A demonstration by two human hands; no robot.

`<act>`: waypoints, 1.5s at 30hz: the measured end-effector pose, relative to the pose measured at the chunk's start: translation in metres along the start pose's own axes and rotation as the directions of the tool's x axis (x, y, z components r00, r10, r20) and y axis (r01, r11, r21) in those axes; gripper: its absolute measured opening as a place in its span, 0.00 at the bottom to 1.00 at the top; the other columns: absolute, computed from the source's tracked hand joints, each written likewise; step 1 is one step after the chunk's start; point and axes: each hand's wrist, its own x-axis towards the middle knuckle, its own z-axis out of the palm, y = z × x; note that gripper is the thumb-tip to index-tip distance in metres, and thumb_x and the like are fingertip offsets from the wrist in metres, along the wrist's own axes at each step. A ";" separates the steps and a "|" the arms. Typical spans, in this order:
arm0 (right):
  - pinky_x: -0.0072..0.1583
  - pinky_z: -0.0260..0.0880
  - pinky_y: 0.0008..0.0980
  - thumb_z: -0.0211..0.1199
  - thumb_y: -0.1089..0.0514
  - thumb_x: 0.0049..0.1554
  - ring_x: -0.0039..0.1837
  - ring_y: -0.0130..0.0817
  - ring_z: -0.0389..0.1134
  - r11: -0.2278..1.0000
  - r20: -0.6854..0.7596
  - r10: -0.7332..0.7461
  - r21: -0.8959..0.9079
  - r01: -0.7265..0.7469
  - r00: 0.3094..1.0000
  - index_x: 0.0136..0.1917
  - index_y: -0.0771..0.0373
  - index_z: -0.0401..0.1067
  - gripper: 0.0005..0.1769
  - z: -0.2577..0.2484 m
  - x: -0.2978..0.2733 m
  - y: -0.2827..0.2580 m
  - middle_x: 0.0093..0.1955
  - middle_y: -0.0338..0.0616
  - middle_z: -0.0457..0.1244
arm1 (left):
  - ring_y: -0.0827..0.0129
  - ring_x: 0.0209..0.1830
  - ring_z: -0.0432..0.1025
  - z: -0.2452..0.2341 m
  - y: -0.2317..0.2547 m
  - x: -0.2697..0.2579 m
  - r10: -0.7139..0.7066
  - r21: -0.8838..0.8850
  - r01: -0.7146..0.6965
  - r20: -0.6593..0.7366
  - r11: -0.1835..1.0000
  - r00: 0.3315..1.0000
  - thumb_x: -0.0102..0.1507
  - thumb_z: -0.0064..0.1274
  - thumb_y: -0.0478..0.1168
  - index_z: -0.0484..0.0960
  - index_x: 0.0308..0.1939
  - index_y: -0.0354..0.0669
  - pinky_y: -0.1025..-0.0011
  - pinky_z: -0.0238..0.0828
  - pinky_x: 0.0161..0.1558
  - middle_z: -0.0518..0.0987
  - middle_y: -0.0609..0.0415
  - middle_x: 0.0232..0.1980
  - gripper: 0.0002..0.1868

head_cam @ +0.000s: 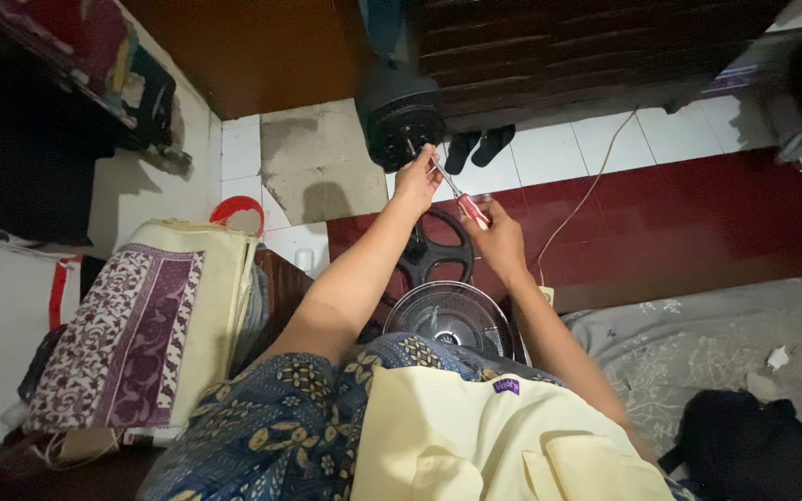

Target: The person uses a screwdriver to tighten screws on the rear motor housing of a standing electric fan. They repeatedly rotate the screwdriver and reposition their hands to access different screws on the fan's backplate.

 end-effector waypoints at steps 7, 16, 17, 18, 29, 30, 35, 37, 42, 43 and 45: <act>0.48 0.70 0.37 0.71 0.46 0.55 0.44 0.39 0.72 1.000 -0.003 -0.009 0.030 0.009 1.000 0.51 0.65 0.75 0.22 0.022 0.004 0.049 0.42 0.50 0.70 | 0.69 0.36 0.73 -0.010 0.002 -0.010 0.041 0.123 -0.035 -0.047 0.992 0.998 0.70 0.52 0.50 0.81 0.53 0.44 0.71 0.71 0.39 0.79 0.59 0.43 0.16; 0.43 0.70 0.28 0.64 0.55 0.55 0.39 0.26 0.67 0.871 0.212 0.089 0.457 -0.180 0.973 0.50 0.62 0.68 0.13 0.045 0.005 0.075 0.39 0.38 0.65 | 0.72 0.35 0.74 -0.027 0.014 -0.043 0.065 0.503 -0.045 -0.021 0.863 0.998 0.71 0.47 0.49 0.81 0.60 0.45 0.74 0.72 0.35 0.81 0.59 0.47 0.19; 0.42 0.70 0.29 0.63 0.56 0.54 0.38 0.27 0.67 0.826 0.244 0.106 0.519 -0.222 0.964 0.49 0.61 0.68 0.12 0.045 0.009 0.068 0.38 0.38 0.65 | 0.72 0.35 0.74 -0.024 0.016 -0.050 0.052 0.529 -0.055 0.020 0.847 0.998 0.72 0.47 0.49 0.82 0.60 0.44 0.74 0.72 0.35 0.81 0.59 0.47 0.19; 0.40 0.71 0.30 0.63 0.57 0.53 0.37 0.27 0.67 0.774 0.277 0.120 0.575 -0.265 0.953 0.48 0.60 0.69 0.11 0.044 0.014 0.060 0.37 0.37 0.65 | 0.72 0.36 0.74 -0.020 0.019 -0.058 0.038 0.555 -0.065 0.060 0.830 0.997 0.72 0.48 0.49 0.82 0.60 0.44 0.74 0.71 0.36 0.81 0.58 0.47 0.19; 0.30 0.65 0.23 0.70 0.48 0.58 0.29 0.23 0.64 0.620 0.444 0.179 0.642 -0.451 0.878 0.47 0.61 0.74 0.15 0.041 0.046 0.000 0.39 0.41 0.70 | 0.72 0.36 0.77 0.013 0.031 -0.145 0.345 0.814 -0.492 0.386 0.308 0.855 0.69 0.53 0.39 0.87 0.49 0.40 0.74 0.75 0.40 0.82 0.52 0.42 0.10; 0.31 0.64 0.23 0.70 0.49 0.58 0.29 0.23 0.64 0.602 0.452 0.186 0.649 -0.465 0.872 0.47 0.62 0.74 0.15 0.043 0.045 0.001 0.40 0.42 0.70 | 0.72 0.37 0.78 0.013 0.031 -0.147 0.371 0.791 -0.527 0.409 0.312 0.834 0.69 0.54 0.38 0.87 0.48 0.39 0.74 0.76 0.40 0.80 0.51 0.42 0.10; 0.32 0.66 0.24 0.69 0.50 0.59 0.30 0.24 0.65 0.539 0.480 0.186 0.680 -0.498 0.857 0.47 0.63 0.74 0.14 0.054 0.046 0.006 0.39 0.41 0.69 | 0.70 0.38 0.78 0.011 0.037 -0.155 0.427 0.744 -0.598 0.456 0.299 0.781 0.69 0.52 0.37 0.86 0.50 0.38 0.72 0.77 0.42 0.79 0.52 0.45 0.10; 0.32 0.66 0.25 0.68 0.51 0.59 0.31 0.24 0.65 0.508 0.491 0.176 0.697 -0.506 0.853 0.48 0.63 0.74 0.13 0.058 0.049 0.009 0.39 0.41 0.69 | 0.70 0.40 0.78 0.012 0.039 -0.160 0.425 0.719 -0.621 0.479 0.312 0.768 0.70 0.51 0.37 0.85 0.52 0.39 0.73 0.77 0.43 0.79 0.53 0.47 0.11; 0.34 0.69 0.27 0.64 0.55 0.60 0.32 0.26 0.66 0.435 0.490 0.101 0.761 -0.482 0.866 0.49 0.65 0.73 0.10 0.067 0.054 0.016 0.38 0.43 0.68 | 0.70 0.45 0.78 0.008 0.037 -0.167 0.383 0.698 -0.607 0.478 0.379 0.790 0.72 0.47 0.39 0.83 0.58 0.41 0.75 0.77 0.48 0.79 0.53 0.49 0.14; 0.34 0.69 0.26 0.64 0.55 0.60 0.32 0.25 0.65 0.459 0.473 0.128 0.751 -0.474 0.872 0.49 0.64 0.72 0.10 0.068 0.054 0.017 0.38 0.42 0.68 | 0.69 0.44 0.77 0.005 0.036 -0.166 0.390 0.718 -0.609 0.482 0.337 0.784 0.71 0.48 0.39 0.84 0.58 0.41 0.74 0.76 0.47 0.80 0.52 0.48 0.15; 0.34 0.68 0.26 0.64 0.57 0.60 0.32 0.25 0.65 0.506 0.434 0.179 0.729 -0.461 0.883 0.50 0.64 0.72 0.09 0.069 0.053 0.020 0.38 0.41 0.67 | 0.66 0.43 0.77 -0.003 0.032 -0.159 0.403 0.752 -0.609 0.491 0.251 0.773 0.71 0.50 0.40 0.85 0.58 0.41 0.73 0.74 0.46 0.81 0.51 0.48 0.15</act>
